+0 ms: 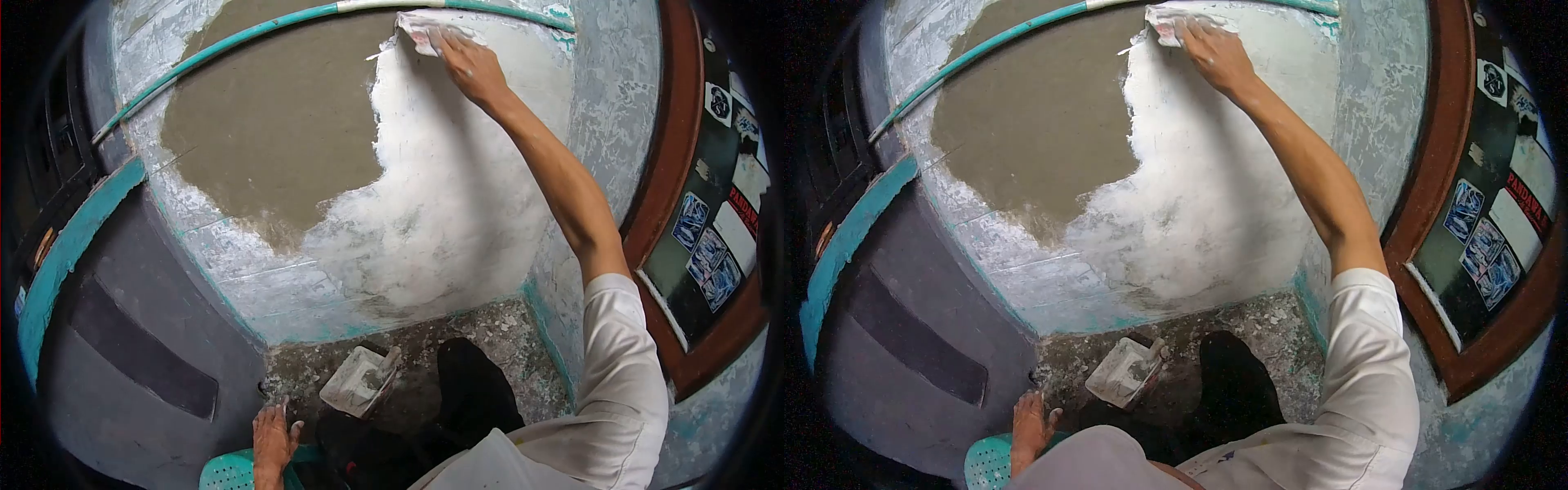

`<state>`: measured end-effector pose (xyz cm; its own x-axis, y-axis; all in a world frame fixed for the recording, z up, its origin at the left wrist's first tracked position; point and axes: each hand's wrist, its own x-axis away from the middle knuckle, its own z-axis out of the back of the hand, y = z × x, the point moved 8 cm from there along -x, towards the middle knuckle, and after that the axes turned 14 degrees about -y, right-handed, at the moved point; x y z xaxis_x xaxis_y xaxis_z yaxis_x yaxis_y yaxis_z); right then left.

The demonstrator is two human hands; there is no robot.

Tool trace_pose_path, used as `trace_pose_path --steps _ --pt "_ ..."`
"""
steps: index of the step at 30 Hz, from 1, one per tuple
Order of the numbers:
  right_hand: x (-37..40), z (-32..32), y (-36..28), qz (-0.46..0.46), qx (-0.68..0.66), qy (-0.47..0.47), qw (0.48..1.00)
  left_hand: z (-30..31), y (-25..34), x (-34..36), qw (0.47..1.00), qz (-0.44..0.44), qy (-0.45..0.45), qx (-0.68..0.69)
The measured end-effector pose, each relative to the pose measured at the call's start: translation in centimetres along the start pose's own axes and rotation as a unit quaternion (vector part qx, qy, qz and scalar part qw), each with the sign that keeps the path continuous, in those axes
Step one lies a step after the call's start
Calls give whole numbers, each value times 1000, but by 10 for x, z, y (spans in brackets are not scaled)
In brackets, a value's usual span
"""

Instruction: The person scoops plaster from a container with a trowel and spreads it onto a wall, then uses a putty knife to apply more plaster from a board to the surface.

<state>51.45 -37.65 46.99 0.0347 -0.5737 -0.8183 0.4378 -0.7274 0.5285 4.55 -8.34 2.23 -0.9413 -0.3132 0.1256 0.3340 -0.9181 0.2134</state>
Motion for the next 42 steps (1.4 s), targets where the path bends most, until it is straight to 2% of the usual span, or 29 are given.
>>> trace_pose_path --steps 1,5,8,9,12,13,16,17,19,21,22,24,26,28,34,36,37,39,41,42 --pt "-9 -7 1 -29 6 -22 999 -1 -1 0 1000 -2 12 -12" --pt "-12 -26 -16 -34 10 -58 998 2 0 2 999 -4 29 -31" --pt "39 -49 -55 99 45 40 993 -2 -3 2 999 1 39 -30" --pt "61 -51 -71 94 75 -8 993 -2 -2 1 999 -1 36 -28" --pt "146 -58 -107 152 27 -79 985 0 -1 3 999 -2 34 -21" --pt "164 -57 -111 152 -8 -132 979 -1 -2 2 999 -7 31 -23" --pt "154 -30 -87 116 -79 -126 982 5 3 1 999 0 26 -19" --pt "136 -21 -69 95 -87 -85 988 4 5 1 1000 5 15 -12" --pt "84 9 -44 93 -77 -19 993 -3 -1 0 1000 11 13 -27" --pt "40 1 -18 54 -25 14 998 -5 -4 2 999 19 12 -45" --pt "16 -1 -12 25 -18 -43 999 -3 -2 2 999 14 16 -41" --pt "7 -9 -17 36 -22 -45 998 1 3 2 999 11 17 -35" --pt "16 -34 -31 -2 -29 -79 996 3 5 2 999 29 14 -29" --pt "60 -38 -66 70 -55 29 996 0 1 0 999 27 14 -25" --pt "234 -73 -191 152 -80 -130 977 -1 1 -1 999 33 -3 -22" --pt "281 -72 -217 172 -108 -234 951 -4 -2 -1 999 21 18 -36" --pt "276 -68 -213 174 -105 -227 953 1 1 -2 999 23 26 -35" --pt "259 -58 -189 105 -187 -223 951 3 4 -3 999 34 -7 -14" --pt "196 -41 -146 69 -167 -144 973 0 1 -5 999 39 -3 -22" --pt "165 -30 -124 78 -150 -71 983 -2 0 -4 999 43 1 -28"
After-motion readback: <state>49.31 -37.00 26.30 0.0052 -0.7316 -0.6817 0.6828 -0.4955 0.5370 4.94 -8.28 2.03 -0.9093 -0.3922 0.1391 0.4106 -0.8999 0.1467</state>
